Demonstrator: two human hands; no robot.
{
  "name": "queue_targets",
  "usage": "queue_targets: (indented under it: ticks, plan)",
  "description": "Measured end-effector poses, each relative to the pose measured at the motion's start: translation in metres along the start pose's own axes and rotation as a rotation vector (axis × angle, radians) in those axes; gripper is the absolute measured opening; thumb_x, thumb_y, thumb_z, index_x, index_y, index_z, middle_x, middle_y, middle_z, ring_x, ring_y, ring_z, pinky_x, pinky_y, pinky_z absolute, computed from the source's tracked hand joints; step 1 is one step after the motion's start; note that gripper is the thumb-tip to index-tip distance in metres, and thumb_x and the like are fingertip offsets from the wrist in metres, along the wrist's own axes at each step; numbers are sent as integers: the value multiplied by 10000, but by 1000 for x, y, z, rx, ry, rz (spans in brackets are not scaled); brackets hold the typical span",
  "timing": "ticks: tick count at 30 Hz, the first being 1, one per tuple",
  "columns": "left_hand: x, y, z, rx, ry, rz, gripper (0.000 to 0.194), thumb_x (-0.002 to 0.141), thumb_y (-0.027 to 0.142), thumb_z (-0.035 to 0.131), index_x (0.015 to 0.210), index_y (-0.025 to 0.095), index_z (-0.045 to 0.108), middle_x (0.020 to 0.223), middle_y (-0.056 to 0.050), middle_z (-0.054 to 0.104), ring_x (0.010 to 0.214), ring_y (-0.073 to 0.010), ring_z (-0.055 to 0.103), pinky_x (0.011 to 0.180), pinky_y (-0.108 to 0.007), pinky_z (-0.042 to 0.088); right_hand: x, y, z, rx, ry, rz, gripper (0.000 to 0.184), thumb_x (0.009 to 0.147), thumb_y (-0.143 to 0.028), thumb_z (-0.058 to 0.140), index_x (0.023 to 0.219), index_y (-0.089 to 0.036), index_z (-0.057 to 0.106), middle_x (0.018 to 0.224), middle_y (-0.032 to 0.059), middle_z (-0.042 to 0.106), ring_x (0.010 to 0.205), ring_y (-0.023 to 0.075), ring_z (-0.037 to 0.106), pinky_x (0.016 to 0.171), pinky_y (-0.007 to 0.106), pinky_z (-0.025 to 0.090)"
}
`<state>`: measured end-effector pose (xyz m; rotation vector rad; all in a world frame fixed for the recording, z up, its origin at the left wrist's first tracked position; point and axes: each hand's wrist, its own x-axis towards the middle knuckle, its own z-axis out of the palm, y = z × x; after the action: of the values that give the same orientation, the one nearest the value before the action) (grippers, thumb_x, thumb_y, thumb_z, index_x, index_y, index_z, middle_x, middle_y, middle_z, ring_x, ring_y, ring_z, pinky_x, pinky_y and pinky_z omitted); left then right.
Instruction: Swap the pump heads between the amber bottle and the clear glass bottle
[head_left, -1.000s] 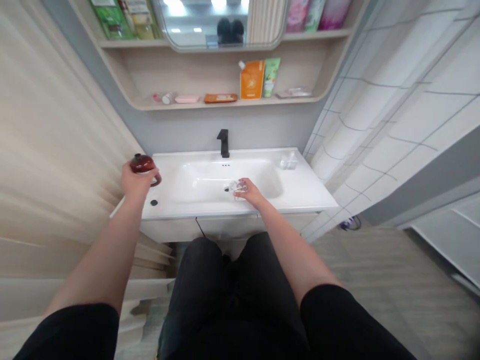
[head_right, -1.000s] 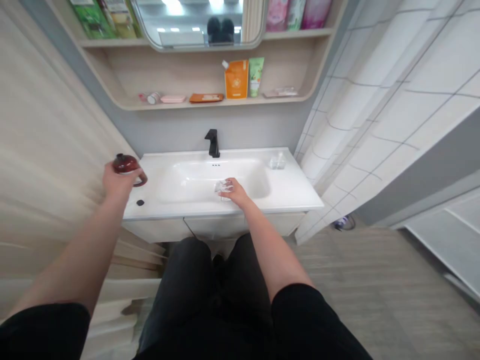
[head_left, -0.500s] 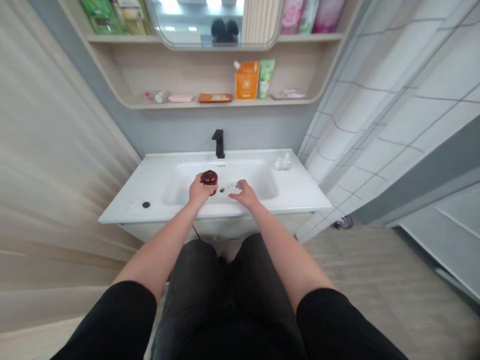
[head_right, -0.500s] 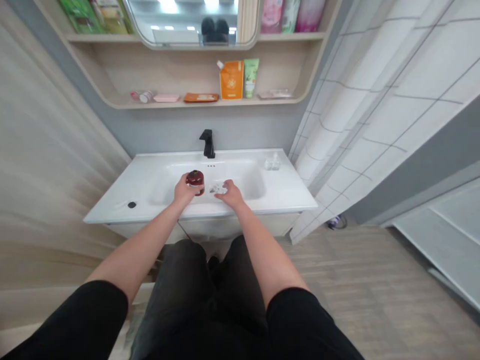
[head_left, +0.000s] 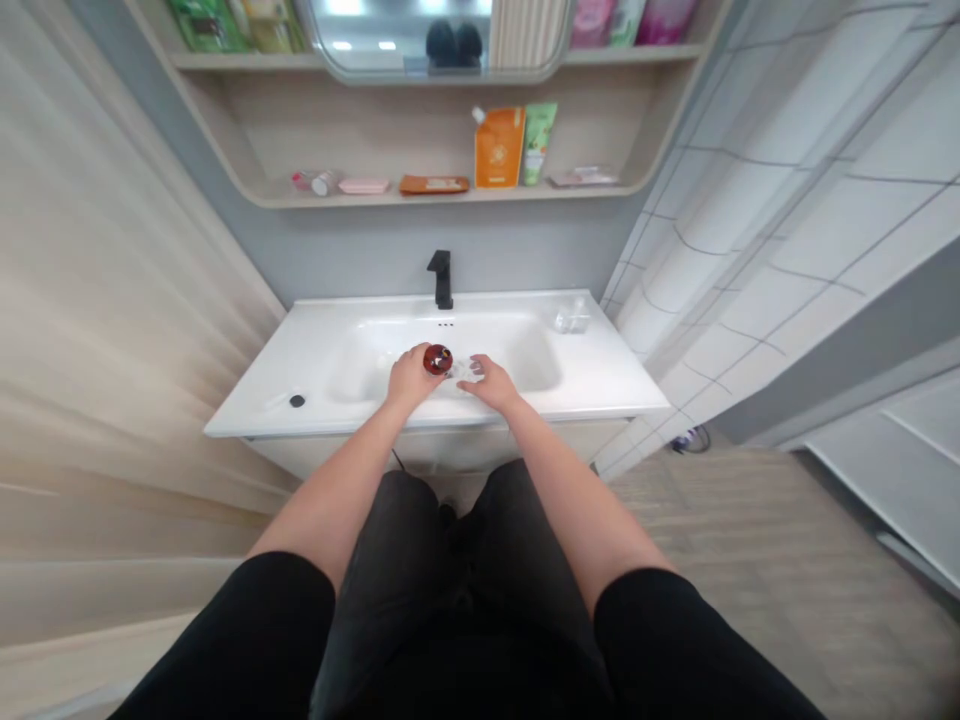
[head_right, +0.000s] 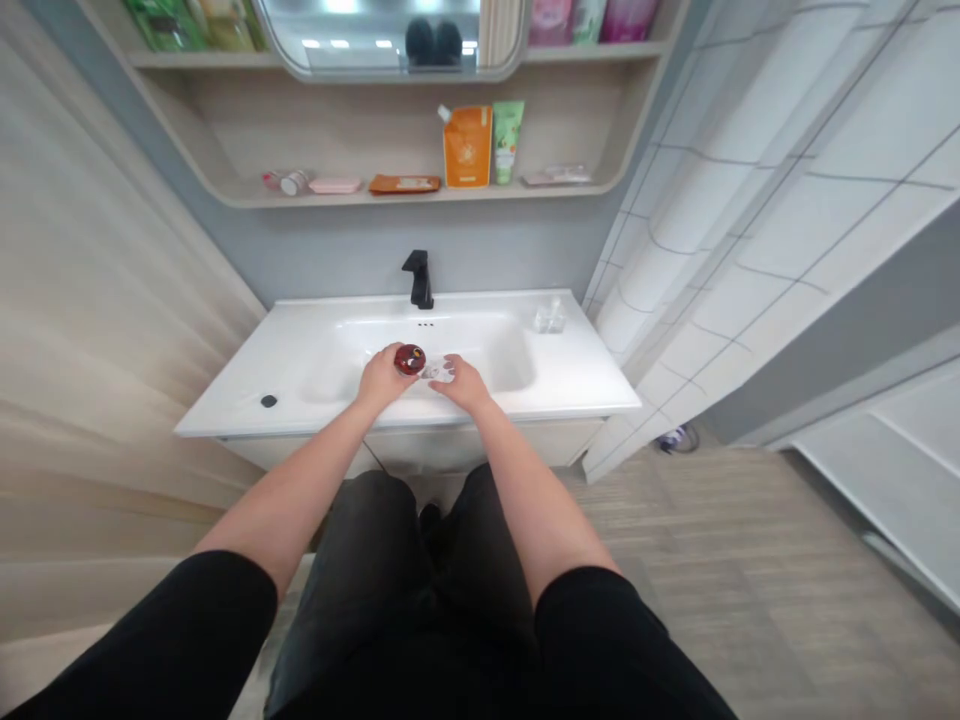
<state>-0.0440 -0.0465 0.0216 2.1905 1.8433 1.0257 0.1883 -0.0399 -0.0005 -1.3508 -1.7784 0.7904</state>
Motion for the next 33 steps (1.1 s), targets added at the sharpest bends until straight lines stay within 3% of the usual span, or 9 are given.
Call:
queue_targets:
  ticks: [5, 10, 18, 33]
  plan:
    - [-3, 6, -2, 89, 13, 21, 610, 912, 368, 865, 1474, 229, 675, 1456, -183, 761, 1361, -409, 691, 1155, -493, 509, 0, 0, -2, 4, 2, 1, 685, 769, -419, 979, 1363, -258, 679, 1247, 94, 797, 1114, 288, 784, 1059, 465, 618]
    - [-4, 9, -5, 118, 39, 29, 547, 952, 330, 804, 1476, 231, 681, 1472, -190, 754, 1378, -415, 665, 1183, -528, 463, 1, 1, -1, 12, -13, 4, 706, 773, -437, 977, 1376, -248, 662, 1254, 103, 798, 1103, 290, 785, 1051, 473, 622]
    - [-4, 9, -8, 112, 44, 33, 578, 939, 264, 772, 1509, 246, 681, 1545, -159, 725, 1444, -411, 615, 1224, -535, 430, -1, 0, 1, 47, -11, -5, 728, 814, -526, 967, 1404, -244, 648, 1249, 116, 803, 1096, 303, 796, 1027, 467, 638]
    - [-8, 13, -13, 85, 84, 119, 667, 925, 155, 635, 1580, 268, 678, 1635, -106, 675, 1577, -383, 524, 1353, -577, 314, -1, -3, -1, 53, -26, -17, 768, 786, -544, 993, 1432, -264, 686, 1244, 104, 815, 1079, 294, 792, 1036, 470, 637]
